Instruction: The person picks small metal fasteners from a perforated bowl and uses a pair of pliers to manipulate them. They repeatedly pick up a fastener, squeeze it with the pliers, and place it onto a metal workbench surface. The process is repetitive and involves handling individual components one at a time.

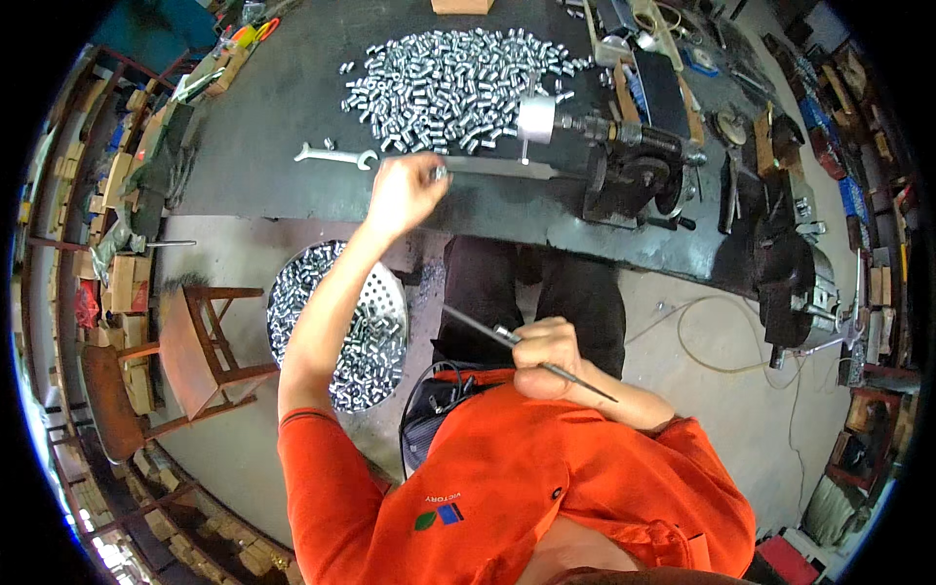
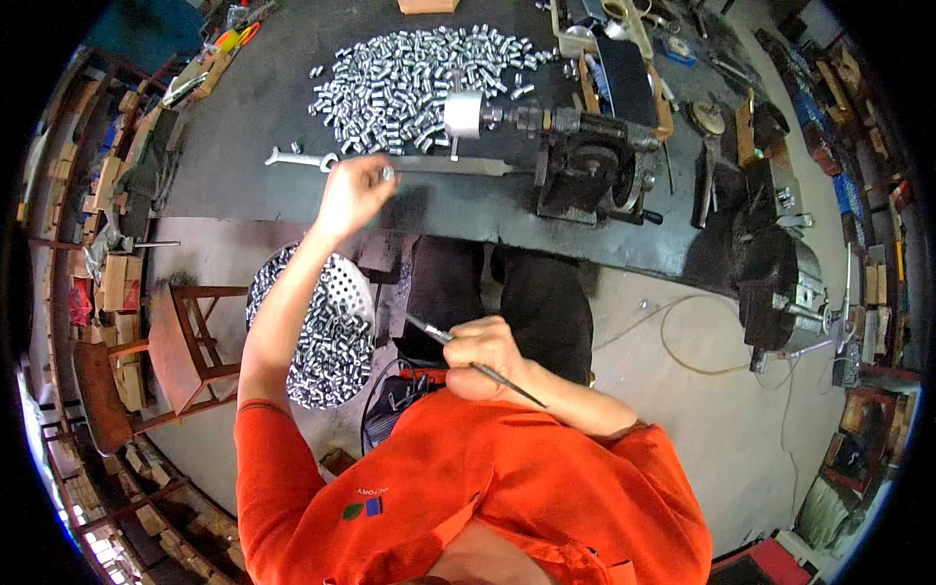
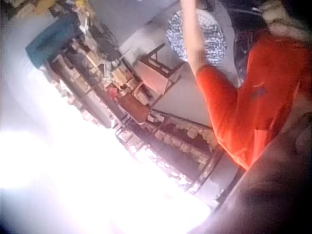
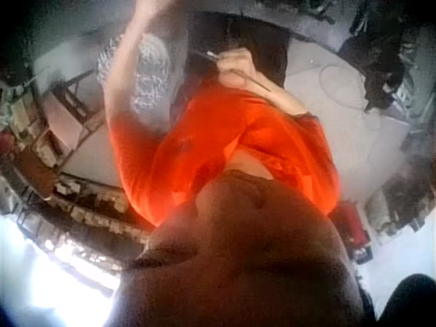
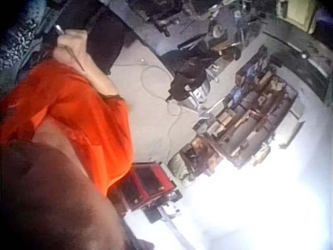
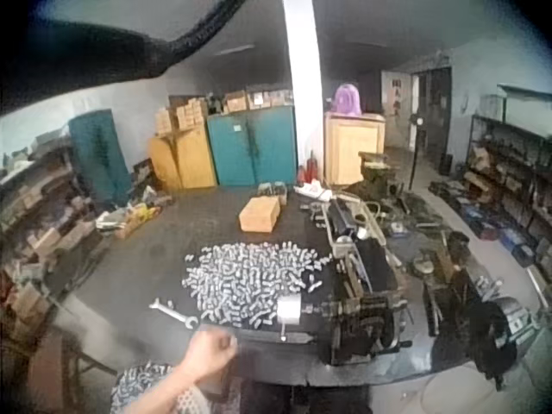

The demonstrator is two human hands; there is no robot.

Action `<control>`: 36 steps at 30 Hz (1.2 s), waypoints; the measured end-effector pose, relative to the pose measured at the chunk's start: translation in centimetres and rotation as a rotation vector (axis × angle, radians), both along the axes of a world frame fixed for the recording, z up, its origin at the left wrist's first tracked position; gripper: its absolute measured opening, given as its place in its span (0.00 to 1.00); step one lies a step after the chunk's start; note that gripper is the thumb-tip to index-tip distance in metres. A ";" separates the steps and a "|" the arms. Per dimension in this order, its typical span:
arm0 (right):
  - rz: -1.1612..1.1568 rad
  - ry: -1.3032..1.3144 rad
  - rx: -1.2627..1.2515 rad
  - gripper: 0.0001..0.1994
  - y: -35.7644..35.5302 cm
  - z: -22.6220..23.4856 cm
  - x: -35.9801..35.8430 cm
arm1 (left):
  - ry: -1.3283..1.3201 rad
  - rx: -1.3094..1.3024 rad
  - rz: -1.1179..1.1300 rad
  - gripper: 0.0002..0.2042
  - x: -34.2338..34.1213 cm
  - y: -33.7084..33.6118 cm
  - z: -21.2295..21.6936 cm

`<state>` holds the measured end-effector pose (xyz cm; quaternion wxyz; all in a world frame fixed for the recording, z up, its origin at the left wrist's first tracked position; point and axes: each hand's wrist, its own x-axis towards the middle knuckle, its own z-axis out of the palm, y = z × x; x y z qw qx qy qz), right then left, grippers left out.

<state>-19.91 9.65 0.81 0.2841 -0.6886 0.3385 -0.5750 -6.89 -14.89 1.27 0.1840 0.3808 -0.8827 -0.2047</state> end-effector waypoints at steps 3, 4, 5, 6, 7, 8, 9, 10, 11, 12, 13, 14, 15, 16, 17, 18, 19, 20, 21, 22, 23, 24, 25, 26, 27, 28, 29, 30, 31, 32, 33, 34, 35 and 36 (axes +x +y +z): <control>-0.005 0.035 0.022 0.15 0.2 -0.2 0.0 | 0.636 0.442 0.024 0.18 -3.8 -4.0 2.6; -0.028 0.042 0.018 0.15 0.4 -0.3 0.0 | 0.870 0.554 0.002 0.19 -4.3 -4.5 3.6; -0.051 0.050 0.015 0.15 0.5 -0.5 -0.2 | 0.934 0.582 -0.015 0.21 -4.2 -4.6 4.4; -0.072 0.058 0.011 0.15 0.4 -0.6 -0.4 | 0.967 0.559 0.011 0.20 -4.1 -4.2 5.0; -0.073 0.045 0.013 0.15 0.6 -0.7 -0.3 | 0.932 0.514 -0.004 0.20 -3.1 -3.6 4.4; -0.081 0.055 0.042 0.15 0.6 -0.5 -0.4 | 0.897 0.470 -0.018 0.19 -2.0 -3.0 3.9; -0.094 0.072 0.038 0.16 0.5 -0.4 -0.6 | 0.799 0.389 0.012 0.18 -1.0 -2.2 3.5; -0.092 0.078 0.036 0.16 0.5 -0.4 -0.4 | 0.804 0.471 0.077 0.17 0.6 -1.0 3.0; -0.075 0.072 0.047 0.16 0.5 -0.6 -0.3 | 0.753 0.474 0.127 0.16 2.3 -0.4 2.1; -0.088 0.062 0.056 0.17 0.4 -0.8 -0.1 | 0.702 0.478 0.176 0.15 4.2 0.2 1.0; -0.078 0.034 0.054 0.16 0.6 -1.2 0.3 | 0.693 0.460 0.253 0.13 6.5 1.4 0.0; -0.092 0.040 0.072 0.16 0.4 -0.9 0.4 | 0.684 0.484 0.359 0.12 8.5 1.6 -1.7; -0.082 0.032 0.063 0.16 0.5 -1.4 0.4 | 0.736 0.499 0.409 0.14 10.8 2.2 -3.7; -0.065 0.032 0.060 0.16 0.4 -1.5 0.6 | 0.658 0.538 0.445 0.11 13.3 3.3 -5.6; -0.069 0.049 0.068 0.16 0.4 -1.2 0.5 | 0.354 0.478 0.407 0.08 14.7 4.5 -6.5; -0.057 0.059 0.066 0.15 0.2 -0.9 0.7 | 0.168 0.376 0.388 0.07 17.7 5.0 -10.7; -0.047 0.063 0.061 0.14 0.1 -0.9 0.8 | -0.055 0.072 0.202 0.10 21.5 5.5 -15.9; -0.065 0.067 0.067 0.14 0.2 -1.3 0.5 | -0.220 0.278 0.334 0.11 19.8 6.8 -14.4; -0.053 0.061 0.066 0.14 0.2 -1.4 0.6 | -0.205 0.308 0.382 0.11 21.0 7.6 -16.1; -0.053 0.070 0.075 0.13 0.1 -1.2 0.7 | -0.275 0.339 0.453 0.11 21.4 7.6 -18.1; -0.046 0.062 0.080 0.13 0.1 -1.2 0.7 | -0.416 0.305 0.474 0.11 21.2 7.6 -18.7; -0.040 0.055 0.084 0.12 0.1 -1.1 0.8 | -0.557 0.268 0.493 0.11 21.0 7.6 -19.3; -0.035 0.051 0.088 0.12 0.1 -1.1 0.8 | -0.602 0.259 0.514 0.11 20.7 7.4 -20.1; -0.031 0.050 0.097 0.12 0.2 -1.0 0.9 | -0.649 0.250 0.542 0.12 20.7 7.3 -21.0; -0.028 0.049 0.107 0.11 0.3 -0.9 1.0 | -0.657 0.223 0.541 0.11 21.2 7.1 -22.5; -0.034 0.049 0.121 0.11 0.4 -1.0 1.0 | -0.725 0.240 0.497 0.11 20.6 7.0 -22.0; -0.044 0.049 0.109 0.11 0.5 -1.2 1.0 | -0.734 0.238 0.474 0.11 20.3 6.9 -21.9; -0.048 0.058 0.108 0.11 0.5 -1.2 0.9 | -0.743 0.236 0.450 0.10 20.1 6.7 -21.8; -0.057 0.064 0.109 0.11 0.5 -1.2 0.8 | -0.634 0.248 0.430 0.10 19.5 7.0 -20.2; -0.060 0.067 0.109 0.11 0.5 -1.2 0.7 | -0.554 0.240 0.394 0.10 19.5 7.1 -19.2; -0.056 0.076 0.114 0.11 0.4 -1.2 0.6 | -0.426 0.286 0.388 0.10 19.2 7.3 -18.1; -0.047 0.083 0.118 0.11 0.1 -1.3 0.5 | -0.298 0.330 0.385 0.10 19.0 7.8 -16.8; -0.039 0.091 0.125 0.12 0.0 -1.4 0.5 | -0.172 0.423 0.367 0.10 18.6 8.3 -15.7; -0.023 0.101 0.166 0.13 -0.1 -1.5 0.5 | 0.122 0.460 0.335 0.10 17.9 9.3 -15.2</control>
